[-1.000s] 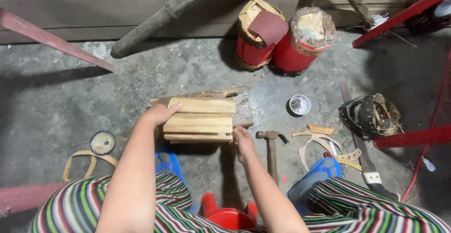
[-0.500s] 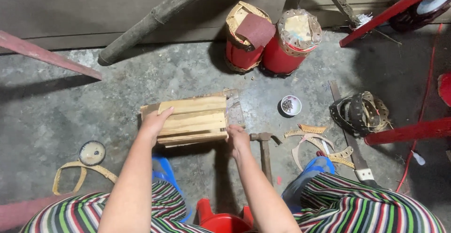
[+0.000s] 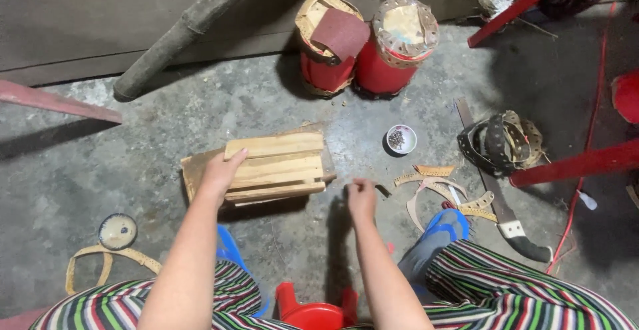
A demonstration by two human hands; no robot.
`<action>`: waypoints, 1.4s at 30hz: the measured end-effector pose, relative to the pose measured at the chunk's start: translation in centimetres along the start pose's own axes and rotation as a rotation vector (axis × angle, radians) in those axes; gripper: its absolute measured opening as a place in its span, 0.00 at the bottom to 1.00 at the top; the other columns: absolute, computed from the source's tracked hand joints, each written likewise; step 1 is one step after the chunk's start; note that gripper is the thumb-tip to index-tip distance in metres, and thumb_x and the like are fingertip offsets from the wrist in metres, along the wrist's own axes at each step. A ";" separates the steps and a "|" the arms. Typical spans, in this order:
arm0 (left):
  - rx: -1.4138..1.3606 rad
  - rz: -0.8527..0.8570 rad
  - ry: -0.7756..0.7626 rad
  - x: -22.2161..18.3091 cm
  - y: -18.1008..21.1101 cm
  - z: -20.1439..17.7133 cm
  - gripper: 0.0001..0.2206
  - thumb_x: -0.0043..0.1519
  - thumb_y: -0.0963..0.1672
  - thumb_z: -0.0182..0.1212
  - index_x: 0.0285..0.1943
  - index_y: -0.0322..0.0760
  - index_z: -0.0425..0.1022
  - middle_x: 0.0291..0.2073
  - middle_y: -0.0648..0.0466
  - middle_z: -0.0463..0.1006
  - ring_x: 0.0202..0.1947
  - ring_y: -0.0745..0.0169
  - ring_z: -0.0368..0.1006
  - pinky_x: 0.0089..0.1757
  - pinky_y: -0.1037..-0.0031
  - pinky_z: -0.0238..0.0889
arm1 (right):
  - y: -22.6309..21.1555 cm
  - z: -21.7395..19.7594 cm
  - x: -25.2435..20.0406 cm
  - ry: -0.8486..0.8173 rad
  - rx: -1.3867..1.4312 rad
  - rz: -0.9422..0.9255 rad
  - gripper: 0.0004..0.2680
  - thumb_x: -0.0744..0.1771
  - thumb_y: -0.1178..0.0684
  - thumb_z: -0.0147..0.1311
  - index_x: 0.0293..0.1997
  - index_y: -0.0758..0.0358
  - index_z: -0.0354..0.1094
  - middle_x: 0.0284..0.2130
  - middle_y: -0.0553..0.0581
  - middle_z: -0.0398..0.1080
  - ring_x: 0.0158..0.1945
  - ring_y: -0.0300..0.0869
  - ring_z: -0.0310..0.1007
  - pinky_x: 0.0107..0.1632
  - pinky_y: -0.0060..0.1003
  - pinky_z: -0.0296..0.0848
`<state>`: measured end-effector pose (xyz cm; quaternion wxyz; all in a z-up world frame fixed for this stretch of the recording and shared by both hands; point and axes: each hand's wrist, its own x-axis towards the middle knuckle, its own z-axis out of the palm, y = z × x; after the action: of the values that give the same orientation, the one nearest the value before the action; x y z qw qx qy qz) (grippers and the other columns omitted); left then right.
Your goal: Assembling wooden slats into a drum frame using a hammer and nails, followed by sanding the exterior surface for a smooth finish.
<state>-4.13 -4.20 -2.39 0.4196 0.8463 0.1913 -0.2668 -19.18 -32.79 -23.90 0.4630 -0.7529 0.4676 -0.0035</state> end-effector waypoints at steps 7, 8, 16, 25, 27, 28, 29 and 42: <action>0.037 -0.008 0.019 -1.1 1.4 0.3 0.34 0.59 0.60 0.65 0.63 0.33 0.76 0.61 0.38 0.74 0.66 0.40 0.65 0.61 0.51 0.59 | 2.9 -6.9 -4.5 -0.103 -0.562 0.269 0.20 0.63 0.41 0.68 0.57 0.53 0.68 0.48 0.58 0.73 0.58 0.53 0.73 0.56 0.51 0.73; 0.052 -0.009 0.032 -0.8 1.1 0.3 0.33 0.58 0.60 0.65 0.62 0.34 0.77 0.60 0.39 0.75 0.66 0.41 0.66 0.60 0.52 0.60 | 3.4 -6.8 -4.2 -0.177 -0.582 0.288 0.19 0.63 0.44 0.66 0.57 0.56 0.69 0.48 0.61 0.75 0.57 0.55 0.74 0.55 0.55 0.74; 0.062 0.002 0.072 -0.4 -0.1 0.8 0.34 0.57 0.61 0.68 0.59 0.32 0.78 0.58 0.36 0.76 0.64 0.38 0.68 0.58 0.50 0.63 | 6.3 -6.7 -3.0 -0.204 -0.408 0.294 0.20 0.65 0.47 0.61 0.63 0.60 0.64 0.51 0.64 0.75 0.57 0.57 0.76 0.55 0.57 0.75; 0.207 0.066 0.074 -1.4 2.6 -2.6 0.37 0.62 0.60 0.59 0.67 0.25 0.70 0.65 0.31 0.69 0.68 0.32 0.62 0.63 0.46 0.57 | 1.3 -6.2 -2.7 -0.102 -0.146 0.209 0.26 0.64 0.47 0.62 0.68 0.68 0.60 0.59 0.73 0.68 0.64 0.63 0.68 0.61 0.60 0.71; 0.440 0.110 0.029 -6.5 7.8 -5.5 0.33 0.63 0.56 0.61 0.70 0.30 0.66 0.68 0.39 0.64 0.69 0.33 0.59 0.63 0.41 0.55 | -0.6 -6.1 -1.4 -0.044 -0.011 0.187 0.27 0.64 0.47 0.59 0.69 0.70 0.58 0.62 0.75 0.65 0.66 0.63 0.64 0.64 0.61 0.67; 0.424 0.111 0.046 -7.6 9.4 -6.1 0.33 0.63 0.56 0.61 0.70 0.30 0.66 0.68 0.39 0.64 0.69 0.33 0.59 0.63 0.41 0.55 | -3.4 -7.2 -2.2 -0.050 -0.014 0.165 0.27 0.64 0.47 0.59 0.69 0.70 0.58 0.62 0.75 0.65 0.66 0.63 0.64 0.64 0.61 0.67; 0.598 0.171 -0.036 -8.8 10.9 -7.1 0.28 0.64 0.53 0.59 0.68 0.31 0.69 0.66 0.40 0.68 0.69 0.35 0.62 0.63 0.40 0.52 | -6.2 -8.1 -3.1 0.035 0.156 0.019 0.19 0.63 0.53 0.58 0.57 0.73 0.62 0.47 0.74 0.68 0.49 0.57 0.68 0.48 0.53 0.71; 0.927 0.950 -0.513 -16.4 11.0 -5.1 0.29 0.55 0.58 0.65 0.54 0.32 0.77 0.54 0.40 0.76 0.51 0.36 0.74 0.45 0.48 0.70 | -31.5 -25.0 -22.4 0.689 0.749 -0.659 0.06 0.72 0.57 0.51 0.55 0.51 0.63 0.32 0.48 0.66 0.31 0.32 0.68 0.38 0.26 0.70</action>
<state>-9.47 -8.06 16.90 0.1192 0.8401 -0.4361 -0.2997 -20.63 -30.07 22.06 0.4932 -0.5993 0.2999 -0.5547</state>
